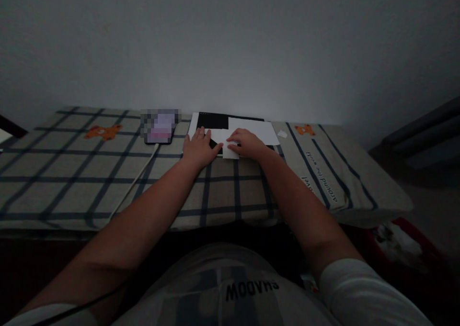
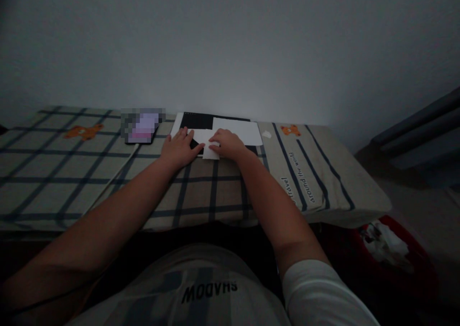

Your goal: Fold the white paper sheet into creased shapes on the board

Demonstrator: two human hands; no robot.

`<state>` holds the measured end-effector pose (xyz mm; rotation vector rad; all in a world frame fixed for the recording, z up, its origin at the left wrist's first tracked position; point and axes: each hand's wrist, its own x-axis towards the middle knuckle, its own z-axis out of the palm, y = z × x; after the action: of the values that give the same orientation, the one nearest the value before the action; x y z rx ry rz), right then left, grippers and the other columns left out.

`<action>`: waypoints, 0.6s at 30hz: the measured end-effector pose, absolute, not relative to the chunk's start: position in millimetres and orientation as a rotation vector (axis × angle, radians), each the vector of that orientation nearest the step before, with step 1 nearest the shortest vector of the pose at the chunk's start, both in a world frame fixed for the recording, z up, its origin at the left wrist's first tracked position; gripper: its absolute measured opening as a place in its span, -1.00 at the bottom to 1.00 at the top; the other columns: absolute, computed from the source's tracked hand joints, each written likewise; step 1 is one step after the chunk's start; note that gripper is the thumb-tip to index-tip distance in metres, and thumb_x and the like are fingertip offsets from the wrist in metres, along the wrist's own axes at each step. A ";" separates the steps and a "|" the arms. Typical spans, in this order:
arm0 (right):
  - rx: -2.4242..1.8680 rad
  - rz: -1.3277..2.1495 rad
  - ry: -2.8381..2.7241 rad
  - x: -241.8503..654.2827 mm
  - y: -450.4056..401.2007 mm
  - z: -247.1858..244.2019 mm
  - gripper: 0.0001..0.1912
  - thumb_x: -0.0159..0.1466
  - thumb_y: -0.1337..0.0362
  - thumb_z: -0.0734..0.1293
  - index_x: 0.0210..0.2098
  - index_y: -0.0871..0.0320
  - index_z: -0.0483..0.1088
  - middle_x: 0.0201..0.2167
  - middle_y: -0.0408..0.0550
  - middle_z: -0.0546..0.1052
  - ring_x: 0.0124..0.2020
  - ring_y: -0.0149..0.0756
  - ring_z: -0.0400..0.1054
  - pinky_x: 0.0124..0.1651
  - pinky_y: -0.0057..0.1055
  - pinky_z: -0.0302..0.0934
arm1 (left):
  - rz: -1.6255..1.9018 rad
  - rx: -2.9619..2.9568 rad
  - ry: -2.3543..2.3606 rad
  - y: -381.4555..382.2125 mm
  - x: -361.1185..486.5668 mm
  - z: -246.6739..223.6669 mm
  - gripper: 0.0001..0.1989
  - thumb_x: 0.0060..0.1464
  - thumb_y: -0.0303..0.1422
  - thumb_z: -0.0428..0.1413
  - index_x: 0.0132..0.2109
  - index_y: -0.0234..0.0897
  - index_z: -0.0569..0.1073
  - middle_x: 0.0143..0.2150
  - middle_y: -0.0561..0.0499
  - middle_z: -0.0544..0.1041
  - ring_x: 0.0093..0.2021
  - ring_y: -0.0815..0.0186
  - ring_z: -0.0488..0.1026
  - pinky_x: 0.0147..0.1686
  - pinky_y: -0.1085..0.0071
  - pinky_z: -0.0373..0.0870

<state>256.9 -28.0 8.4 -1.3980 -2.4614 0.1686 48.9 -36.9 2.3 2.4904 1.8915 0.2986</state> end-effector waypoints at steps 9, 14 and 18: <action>-1.415 0.165 -2.464 256.6 -27.6 7.8 -0.65 0.38 0.17 0.32 0.09 0.15 0.55 0.06 0.11 0.52 0.11 -0.09 0.34 0.14 -0.21 0.20 | 0.246 2.438 1.924 -36.4 46.5 7.2 -0.10 0.25 0.20 -0.19 0.50 -0.33 0.08 0.54 -0.32 0.00 0.54 -0.08 -0.05 0.42 -0.21 -0.07; -1.399 0.182 -2.461 256.9 -28.0 7.9 -0.63 0.39 0.17 0.32 0.10 0.17 0.54 0.06 0.12 0.52 0.12 -0.09 0.33 0.15 -0.21 0.20 | 0.255 2.411 1.927 -35.5 44.7 7.9 -0.12 0.24 0.20 -0.14 0.49 -0.30 0.13 0.54 -0.27 0.01 0.53 -0.09 -0.04 0.41 -0.19 -0.02; -1.422 0.186 -2.451 256.3 -29.0 8.8 -0.64 0.39 0.15 0.31 0.09 0.13 0.55 0.07 0.10 0.52 0.12 -0.08 0.33 0.14 -0.19 0.21 | 0.413 2.387 1.971 -33.2 42.5 10.1 -0.29 0.26 0.09 -0.06 0.38 -0.22 0.33 0.48 -0.19 0.21 0.46 -0.08 0.16 0.37 -0.14 0.13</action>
<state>256.3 -29.0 8.8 -1.4217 -2.4509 0.1864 42.5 -33.2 10.1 2.3866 1.9705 0.4132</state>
